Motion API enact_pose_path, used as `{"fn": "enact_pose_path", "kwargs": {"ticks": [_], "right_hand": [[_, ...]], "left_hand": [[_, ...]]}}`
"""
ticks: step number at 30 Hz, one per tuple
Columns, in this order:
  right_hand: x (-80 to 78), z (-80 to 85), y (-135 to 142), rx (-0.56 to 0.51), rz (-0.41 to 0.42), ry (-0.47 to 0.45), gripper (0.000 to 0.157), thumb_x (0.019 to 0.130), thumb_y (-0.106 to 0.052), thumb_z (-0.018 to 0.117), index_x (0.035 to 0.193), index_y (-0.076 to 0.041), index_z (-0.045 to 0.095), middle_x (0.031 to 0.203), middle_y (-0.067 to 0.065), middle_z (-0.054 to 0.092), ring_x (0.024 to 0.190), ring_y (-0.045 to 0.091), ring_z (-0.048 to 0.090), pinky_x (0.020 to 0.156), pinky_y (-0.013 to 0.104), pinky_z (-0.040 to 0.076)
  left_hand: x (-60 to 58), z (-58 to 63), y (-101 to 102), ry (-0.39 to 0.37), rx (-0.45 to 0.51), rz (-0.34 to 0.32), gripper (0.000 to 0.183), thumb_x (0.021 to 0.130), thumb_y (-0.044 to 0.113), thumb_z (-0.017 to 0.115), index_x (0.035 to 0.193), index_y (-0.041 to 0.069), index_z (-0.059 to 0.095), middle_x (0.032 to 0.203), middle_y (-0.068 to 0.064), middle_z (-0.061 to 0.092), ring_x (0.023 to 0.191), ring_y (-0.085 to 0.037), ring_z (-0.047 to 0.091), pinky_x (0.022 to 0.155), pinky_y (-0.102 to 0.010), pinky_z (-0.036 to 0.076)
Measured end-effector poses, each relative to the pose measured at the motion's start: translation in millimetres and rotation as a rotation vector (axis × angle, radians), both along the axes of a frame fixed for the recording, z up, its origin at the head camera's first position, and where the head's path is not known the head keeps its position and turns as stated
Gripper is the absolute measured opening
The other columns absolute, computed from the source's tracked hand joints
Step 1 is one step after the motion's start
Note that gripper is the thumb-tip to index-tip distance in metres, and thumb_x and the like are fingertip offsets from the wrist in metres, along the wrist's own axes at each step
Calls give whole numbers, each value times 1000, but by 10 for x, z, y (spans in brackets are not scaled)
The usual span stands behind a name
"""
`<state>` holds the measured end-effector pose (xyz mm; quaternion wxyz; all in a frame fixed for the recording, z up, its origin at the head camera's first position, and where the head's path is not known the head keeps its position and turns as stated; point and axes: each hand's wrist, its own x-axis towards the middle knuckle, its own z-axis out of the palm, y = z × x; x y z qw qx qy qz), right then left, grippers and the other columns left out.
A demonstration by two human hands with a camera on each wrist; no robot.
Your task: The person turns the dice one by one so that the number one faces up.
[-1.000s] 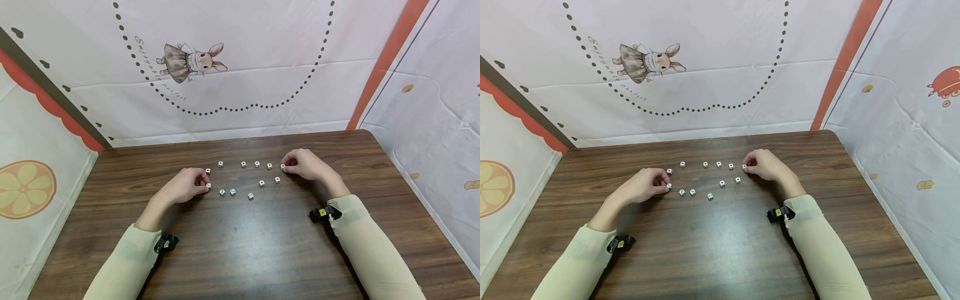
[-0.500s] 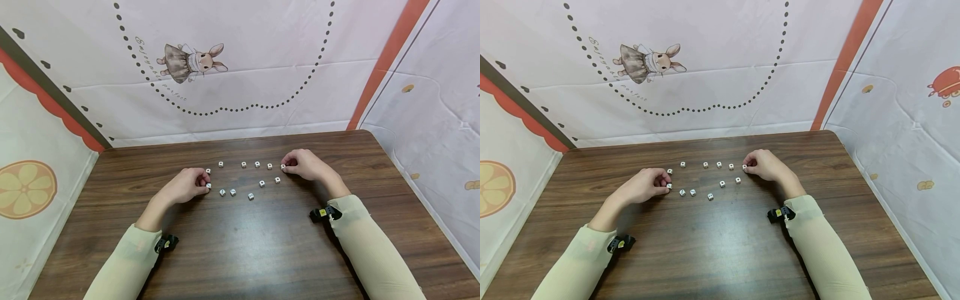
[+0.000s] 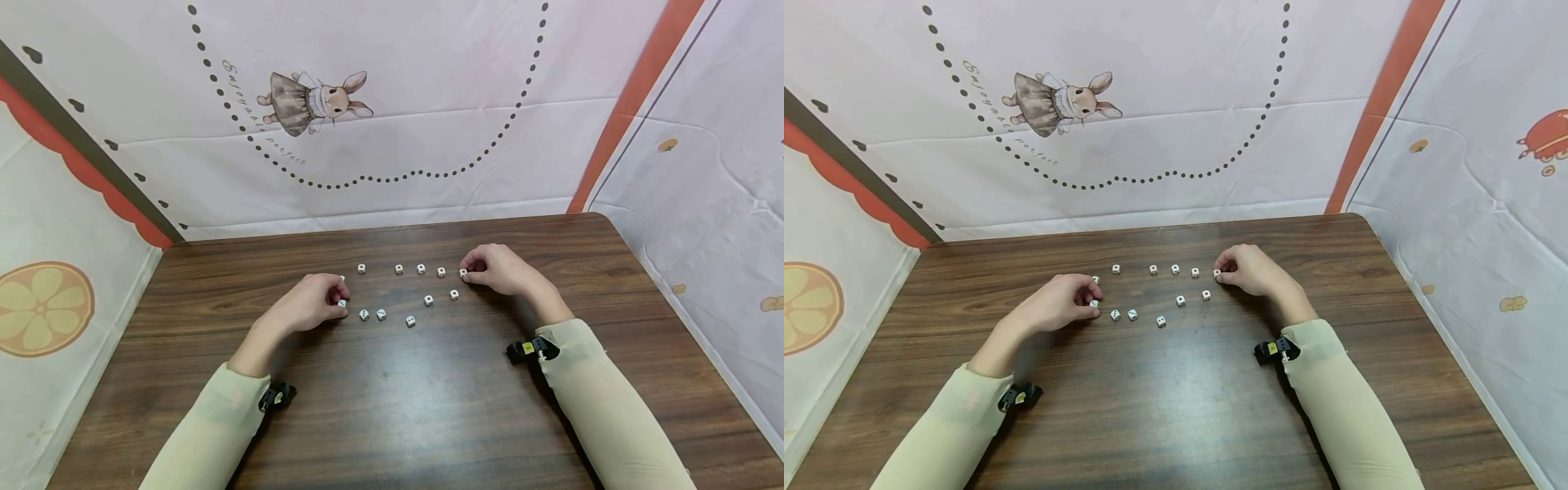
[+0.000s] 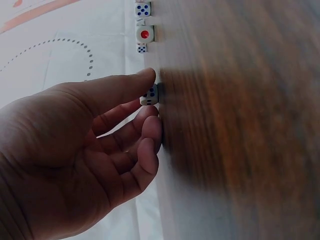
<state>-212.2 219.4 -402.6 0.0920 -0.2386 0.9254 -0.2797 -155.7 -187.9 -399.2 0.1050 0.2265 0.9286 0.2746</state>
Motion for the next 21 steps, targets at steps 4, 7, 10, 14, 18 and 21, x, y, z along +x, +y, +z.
{"fn": "enact_pose_path", "kwargs": {"ticks": [4, 7, 10, 14, 18, 21], "right_hand": [[-1, -3, 3, 1, 1, 1, 9, 95, -12, 80, 104, -9, 79, 95, 0, 74, 91, 20, 65, 86, 43, 51], [-3, -4, 3, -1, 1, -1, 10, 96, -12, 80, 105, -9, 79, 95, 0, 74, 91, 20, 65, 86, 43, 51], [-5, -2, 5, -2, 0, -4, 9, 96, -12, 79, 105, -9, 79, 95, 0, 74, 91, 20, 65, 86, 43, 51], [-9, -7, 9, -1, 0, -5, 10, 96, -13, 79, 105, -9, 79, 95, 0, 73, 91, 20, 65, 86, 43, 51], [-10, -9, 9, -3, 2, -2, 10, 96, -12, 80, 105, -9, 79, 95, 0, 73, 91, 19, 65, 85, 43, 51], [-7, -10, 9, -2, 5, 3, 9, 96, -12, 80, 105, -9, 79, 95, 0, 73, 91, 19, 65, 85, 43, 51]], "left_hand": [[0, 0, 22, 7, -11, -4, 17, 87, 8, 86, 96, 10, 71, 81, 3, 63, 77, -13, 59, 76, -35, 48], [0, 2, 33, 8, -14, -5, 16, 88, 7, 85, 93, 11, 70, 80, 4, 63, 76, -13, 58, 75, -35, 49], [-3, 4, 38, 9, -15, -5, 16, 88, 7, 85, 92, 12, 70, 79, 4, 63, 76, -13, 58, 74, -35, 48], [-7, 2, 42, 24, -12, -11, 16, 87, 7, 85, 91, 11, 70, 81, 3, 62, 78, -15, 59, 75, -35, 48], [-8, -4, 37, 36, -4, -14, 16, 87, 6, 85, 91, 11, 71, 81, 2, 62, 78, -16, 58, 75, -35, 47], [-4, -4, 26, 31, 4, -10, 15, 87, 6, 84, 91, 12, 71, 79, 3, 62, 76, -14, 58, 74, -35, 47]]}}
